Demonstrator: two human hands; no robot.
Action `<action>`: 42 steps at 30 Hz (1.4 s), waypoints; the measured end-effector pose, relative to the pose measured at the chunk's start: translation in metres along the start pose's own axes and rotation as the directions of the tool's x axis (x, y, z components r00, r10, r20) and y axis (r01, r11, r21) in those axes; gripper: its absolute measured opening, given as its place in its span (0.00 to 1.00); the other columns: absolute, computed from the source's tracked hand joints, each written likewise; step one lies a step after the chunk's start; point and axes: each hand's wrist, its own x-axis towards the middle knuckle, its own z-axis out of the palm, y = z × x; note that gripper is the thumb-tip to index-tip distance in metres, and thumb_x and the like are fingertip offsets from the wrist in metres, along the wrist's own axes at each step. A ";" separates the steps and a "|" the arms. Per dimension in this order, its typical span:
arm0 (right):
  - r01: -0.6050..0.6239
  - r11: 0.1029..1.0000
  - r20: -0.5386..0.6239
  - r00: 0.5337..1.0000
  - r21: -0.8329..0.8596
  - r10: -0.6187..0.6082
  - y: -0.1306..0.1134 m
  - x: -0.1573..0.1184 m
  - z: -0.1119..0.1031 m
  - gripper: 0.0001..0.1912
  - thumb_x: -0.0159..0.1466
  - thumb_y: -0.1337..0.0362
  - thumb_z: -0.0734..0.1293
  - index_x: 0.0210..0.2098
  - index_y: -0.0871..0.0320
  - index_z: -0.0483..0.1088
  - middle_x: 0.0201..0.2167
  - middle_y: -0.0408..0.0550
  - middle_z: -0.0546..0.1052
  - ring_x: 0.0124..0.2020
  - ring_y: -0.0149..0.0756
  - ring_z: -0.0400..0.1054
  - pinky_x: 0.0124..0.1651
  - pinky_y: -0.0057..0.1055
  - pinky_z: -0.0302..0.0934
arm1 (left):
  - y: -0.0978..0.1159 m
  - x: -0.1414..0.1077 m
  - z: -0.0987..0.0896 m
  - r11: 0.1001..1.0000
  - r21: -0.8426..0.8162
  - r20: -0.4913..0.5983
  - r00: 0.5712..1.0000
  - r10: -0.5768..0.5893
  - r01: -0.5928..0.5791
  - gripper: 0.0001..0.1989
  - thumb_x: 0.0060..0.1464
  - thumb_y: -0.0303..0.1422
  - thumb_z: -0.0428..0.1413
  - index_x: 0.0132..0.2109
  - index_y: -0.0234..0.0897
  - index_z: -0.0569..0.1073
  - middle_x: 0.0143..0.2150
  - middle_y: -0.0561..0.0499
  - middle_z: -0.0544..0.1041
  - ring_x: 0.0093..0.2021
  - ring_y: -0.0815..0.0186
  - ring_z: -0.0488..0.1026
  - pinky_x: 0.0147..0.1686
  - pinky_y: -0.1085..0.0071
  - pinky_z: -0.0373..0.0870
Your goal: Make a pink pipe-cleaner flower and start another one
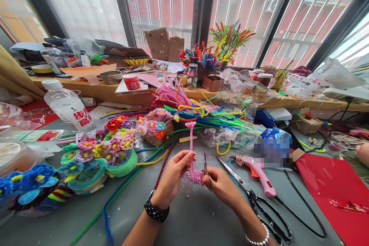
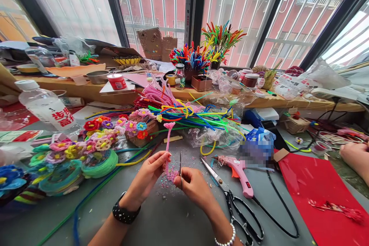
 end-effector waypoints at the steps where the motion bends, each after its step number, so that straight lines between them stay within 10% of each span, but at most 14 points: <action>1: 0.025 0.999 0.029 0.999 -0.029 -0.024 -0.001 -0.001 0.000 0.32 0.47 0.33 0.49 0.20 0.59 0.55 0.18 0.39 0.56 0.21 0.27 0.48 0.23 0.25 0.43 | -0.001 0.001 -0.001 1.000 -0.029 -0.001 1.000 0.002 -0.002 0.10 0.41 0.37 0.58 0.30 0.34 0.73 0.25 0.55 0.68 0.23 0.77 0.59 0.25 0.79 0.55; 15: 0.010 0.962 0.110 0.994 -0.271 0.021 0.002 -0.004 0.019 0.26 0.48 0.41 0.61 0.20 0.62 0.64 0.14 0.38 0.58 0.18 0.25 0.49 0.19 0.23 0.40 | -0.006 0.004 -0.005 0.990 -0.143 -0.006 1.000 -0.002 0.001 0.08 0.42 0.34 0.58 0.30 0.33 0.73 0.23 0.56 0.64 0.23 0.78 0.58 0.23 0.82 0.55; 31: -0.097 0.948 -0.175 0.984 -0.304 0.044 0.000 0.001 0.030 0.22 0.50 0.58 0.66 0.11 0.58 0.49 0.10 0.36 0.53 0.16 0.24 0.52 0.17 0.22 0.40 | -0.012 0.010 -0.010 0.956 -0.286 -0.163 0.986 0.018 -0.065 0.09 0.40 0.34 0.59 0.31 0.35 0.73 0.26 0.57 0.66 0.25 0.79 0.61 0.24 0.83 0.59; 37: -0.091 0.985 -0.130 0.989 -0.144 0.072 0.005 0.002 0.028 0.22 0.53 0.54 0.61 0.12 0.57 0.49 0.10 0.38 0.55 0.20 0.30 0.64 0.17 0.21 0.42 | -0.010 0.008 -0.008 0.956 -0.273 -0.192 0.980 0.057 -0.109 0.08 0.39 0.34 0.59 0.29 0.35 0.72 0.29 0.55 0.70 0.27 0.77 0.64 0.28 0.81 0.61; 42: -0.063 0.949 -0.088 0.995 -0.308 0.038 0.011 0.003 0.023 0.24 0.51 0.46 0.61 0.14 0.59 0.53 0.12 0.37 0.56 0.17 0.24 0.53 0.19 0.22 0.41 | -0.008 0.006 -0.006 0.968 -0.203 -0.211 0.972 0.106 -0.150 0.09 0.40 0.35 0.59 0.30 0.35 0.71 0.29 0.54 0.70 0.27 0.77 0.63 0.26 0.80 0.59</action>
